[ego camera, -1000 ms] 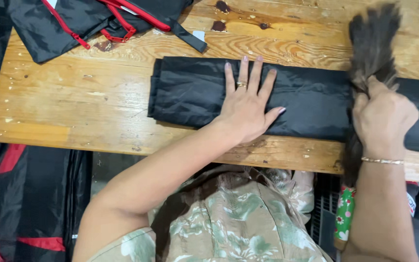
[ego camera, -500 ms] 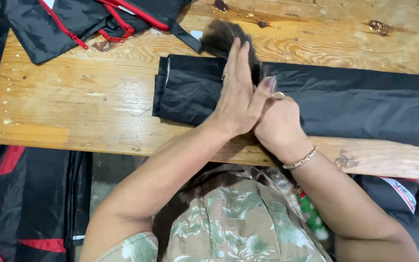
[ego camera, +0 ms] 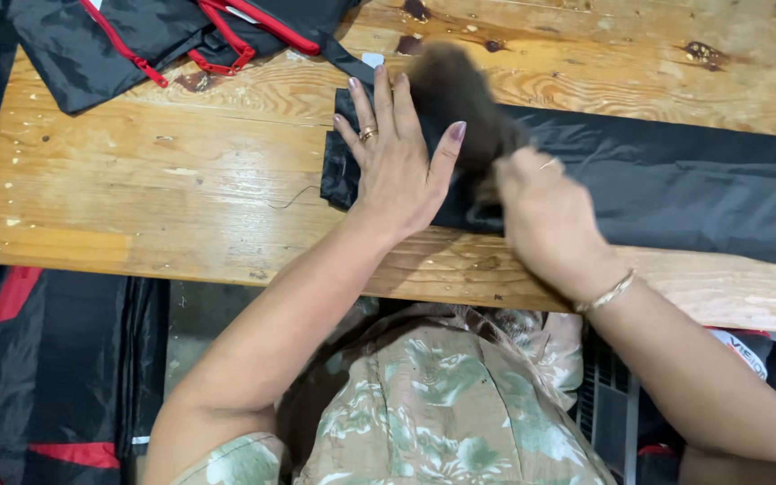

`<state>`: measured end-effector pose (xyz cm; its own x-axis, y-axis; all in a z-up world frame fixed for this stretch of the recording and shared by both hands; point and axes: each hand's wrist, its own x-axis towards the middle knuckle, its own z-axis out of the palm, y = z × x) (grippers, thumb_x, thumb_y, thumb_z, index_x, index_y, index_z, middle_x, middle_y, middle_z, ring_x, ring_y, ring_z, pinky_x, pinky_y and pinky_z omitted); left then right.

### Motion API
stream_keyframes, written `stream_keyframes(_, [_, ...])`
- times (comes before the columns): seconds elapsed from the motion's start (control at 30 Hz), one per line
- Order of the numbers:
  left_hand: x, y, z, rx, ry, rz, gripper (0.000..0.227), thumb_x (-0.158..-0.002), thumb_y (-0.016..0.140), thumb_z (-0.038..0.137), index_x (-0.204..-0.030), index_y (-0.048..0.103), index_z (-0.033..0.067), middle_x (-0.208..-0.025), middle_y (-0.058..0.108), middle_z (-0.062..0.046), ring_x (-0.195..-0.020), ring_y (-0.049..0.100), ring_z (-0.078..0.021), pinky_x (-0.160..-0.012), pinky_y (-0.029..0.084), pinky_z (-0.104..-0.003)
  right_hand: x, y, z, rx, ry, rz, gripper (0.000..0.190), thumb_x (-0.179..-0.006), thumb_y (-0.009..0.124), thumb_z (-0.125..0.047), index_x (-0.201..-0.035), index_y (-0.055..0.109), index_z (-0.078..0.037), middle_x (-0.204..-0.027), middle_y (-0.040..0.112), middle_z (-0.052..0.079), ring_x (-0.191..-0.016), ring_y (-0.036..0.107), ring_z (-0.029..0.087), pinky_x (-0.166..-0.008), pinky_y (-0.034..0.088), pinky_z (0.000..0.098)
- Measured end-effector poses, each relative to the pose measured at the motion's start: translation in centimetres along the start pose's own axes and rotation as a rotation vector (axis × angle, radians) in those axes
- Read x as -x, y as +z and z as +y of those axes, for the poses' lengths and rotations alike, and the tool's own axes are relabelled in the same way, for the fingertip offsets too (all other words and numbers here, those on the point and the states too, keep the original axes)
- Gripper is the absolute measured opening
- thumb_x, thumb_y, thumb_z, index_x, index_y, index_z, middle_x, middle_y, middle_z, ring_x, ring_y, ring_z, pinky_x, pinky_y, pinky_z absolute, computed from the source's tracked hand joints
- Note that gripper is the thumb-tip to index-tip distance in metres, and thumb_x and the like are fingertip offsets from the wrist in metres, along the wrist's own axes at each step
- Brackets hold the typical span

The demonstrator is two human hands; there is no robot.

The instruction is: The person uses a feather duster to wipe a long black fabric item on a wooden table. They repeatedly brush the surface, fold the fabric, and continue dusting the folded sections.

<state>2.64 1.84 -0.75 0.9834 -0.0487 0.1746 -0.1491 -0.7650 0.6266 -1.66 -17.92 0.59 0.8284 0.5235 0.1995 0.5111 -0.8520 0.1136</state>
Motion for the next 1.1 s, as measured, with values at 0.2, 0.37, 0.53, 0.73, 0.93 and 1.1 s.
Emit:
stream_keyframes(0.2, [0.5, 0.5, -0.7, 0.108, 0.011, 0.02, 0.091, -0.103, 0.027, 0.065, -0.164, 0.006, 0.0012, -0.173, -0.004, -0.022, -0.16, -0.008, -0.0442, -0.125, -0.004, -0.068, -0.9, 1.2, 2.9, 0.225, 0.101, -0.033, 0.009, -0.09, 0.055, -0.004, -0.096, 0.06, -0.008, -0.102, 0.056, 0.009, -0.08, 0.06, 0.03, -0.047, 0.055, 0.0411])
stream_keyframes(0.37, [0.5, 1.6, -0.8, 0.117, 0.029, 0.043, 0.093, -0.104, 0.028, 0.067, -0.165, 0.001, 0.0025, -0.173, -0.009, -0.021, -0.162, -0.008, -0.0454, -0.127, -0.002, -0.068, -1.5, 0.5, 0.4, 0.058, 0.202, -0.141, 0.012, -0.095, 0.049, -0.002, -0.1, 0.06, -0.005, -0.105, 0.057, 0.012, -0.083, 0.06, 0.036, -0.051, 0.055, 0.0515])
stream_keyframes(0.53, [0.7, 1.7, -0.9, 0.091, 0.043, 0.081, 0.094, -0.103, 0.028, 0.069, -0.165, 0.005, 0.003, -0.173, -0.007, -0.02, -0.162, -0.003, -0.0479, -0.128, 0.001, -0.069, -1.7, 0.6, -2.9, -0.044, 0.021, -0.158, 0.009, -0.085, 0.053, 0.004, -0.086, 0.062, 0.004, -0.104, 0.055, 0.018, -0.075, 0.058, 0.037, -0.047, 0.053, 0.0516])
stream_keyframes(0.73, [0.7, 1.1, -0.6, 0.141, 0.017, 0.025, 0.097, -0.101, 0.023, 0.071, -0.165, -0.002, 0.0023, -0.172, -0.015, -0.021, -0.162, -0.008, -0.0448, -0.129, -0.002, -0.066, -6.1, 3.5, 1.5, 0.096, 0.189, -0.086, 0.019, -0.098, 0.046, -0.005, -0.1, 0.064, 0.0, -0.102, 0.054, 0.018, -0.065, 0.063, 0.038, -0.047, 0.056, 0.0505])
stream_keyframes(0.93, [0.7, 0.5, -0.1, 0.199, 0.001, 0.034, 0.096, -0.098, 0.016, 0.071, -0.164, 0.004, 0.0025, -0.173, -0.011, -0.02, -0.163, -0.003, -0.0409, -0.128, -0.002, -0.066, -8.0, 1.5, -3.3, -0.515, 0.16, -0.032, 0.024, -0.105, 0.046, -0.031, -0.097, 0.048, -0.009, -0.093, 0.053, 0.016, -0.074, 0.058, 0.044, -0.056, 0.047, 0.0586])
stream_keyframes(1.1, [0.2, -0.3, -0.2, -0.102, 0.022, 0.132, 0.078, -0.102, 0.019, 0.061, -0.145, 0.049, 0.0037, -0.158, 0.037, -0.027, -0.148, 0.029, -0.0471, -0.116, 0.023, -0.068, -7.7, 2.1, -0.9, -0.235, 0.173, -0.067, 0.033, -0.112, 0.039, -0.028, -0.102, 0.064, -0.009, -0.096, 0.057, 0.018, -0.074, 0.064, 0.046, -0.057, 0.051, 0.061])
